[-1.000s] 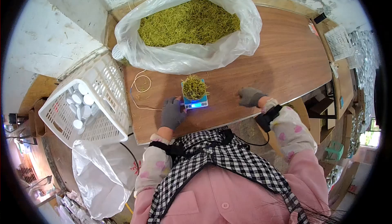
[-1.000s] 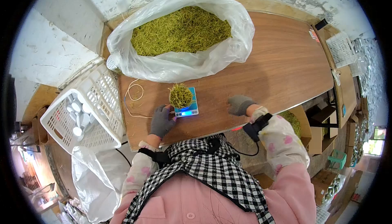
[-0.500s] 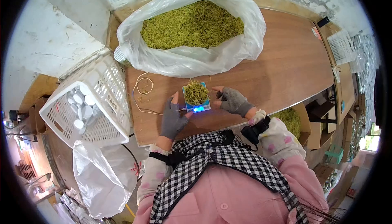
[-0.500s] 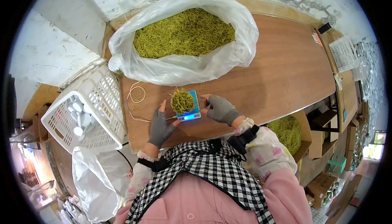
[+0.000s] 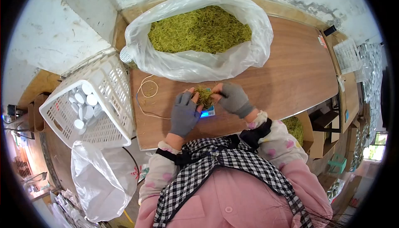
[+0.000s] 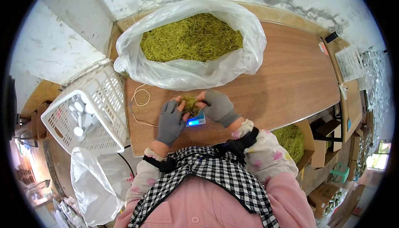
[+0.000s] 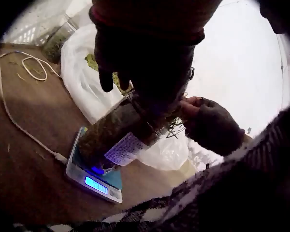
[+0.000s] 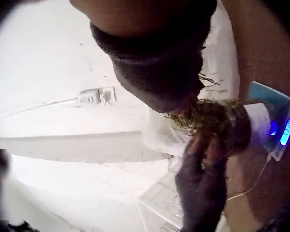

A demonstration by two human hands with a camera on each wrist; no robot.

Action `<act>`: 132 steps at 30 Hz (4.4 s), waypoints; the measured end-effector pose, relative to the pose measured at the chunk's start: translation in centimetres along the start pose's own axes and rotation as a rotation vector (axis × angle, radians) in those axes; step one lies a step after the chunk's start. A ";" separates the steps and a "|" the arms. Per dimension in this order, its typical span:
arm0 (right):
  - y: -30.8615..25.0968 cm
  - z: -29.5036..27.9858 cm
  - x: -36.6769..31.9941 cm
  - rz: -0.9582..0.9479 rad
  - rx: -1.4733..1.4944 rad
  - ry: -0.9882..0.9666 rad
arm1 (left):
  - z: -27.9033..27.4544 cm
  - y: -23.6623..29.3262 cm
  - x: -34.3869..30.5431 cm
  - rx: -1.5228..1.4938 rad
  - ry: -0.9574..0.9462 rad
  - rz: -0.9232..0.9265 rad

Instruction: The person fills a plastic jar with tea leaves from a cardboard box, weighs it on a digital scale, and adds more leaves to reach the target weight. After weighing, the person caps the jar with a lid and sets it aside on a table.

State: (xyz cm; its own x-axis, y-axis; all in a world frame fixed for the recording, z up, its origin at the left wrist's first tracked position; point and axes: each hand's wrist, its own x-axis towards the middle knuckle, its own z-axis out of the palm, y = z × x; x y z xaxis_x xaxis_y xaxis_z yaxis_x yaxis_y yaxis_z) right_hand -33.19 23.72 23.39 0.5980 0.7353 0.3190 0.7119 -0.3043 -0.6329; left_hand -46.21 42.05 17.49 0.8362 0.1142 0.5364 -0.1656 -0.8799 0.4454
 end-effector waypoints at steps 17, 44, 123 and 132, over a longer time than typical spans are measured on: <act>6.6 -4.6 6.3 0.264 0.239 -0.048 | -5.7 -1.4 -3.7 -0.258 -0.040 -0.293; -20.9 -25.6 1.2 -1.148 -0.727 0.571 | -29.4 11.5 6.7 -0.388 0.504 0.658; 20.1 -2.0 20.1 0.597 -0.157 -0.113 | -5.1 -2.1 -8.4 -0.409 0.158 -0.838; 8.6 -6.3 12.9 0.208 0.195 -0.108 | -4.1 -3.3 -7.2 -0.291 0.049 -0.648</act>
State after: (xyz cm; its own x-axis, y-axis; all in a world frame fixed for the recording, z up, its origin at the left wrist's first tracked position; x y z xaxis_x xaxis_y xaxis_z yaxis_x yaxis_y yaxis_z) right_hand -17.02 26.73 26.50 0.6738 0.7324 0.0978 0.4876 -0.3412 -0.8036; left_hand -53.81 46.00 15.07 0.7903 0.5992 0.1278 0.2181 -0.4700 0.8553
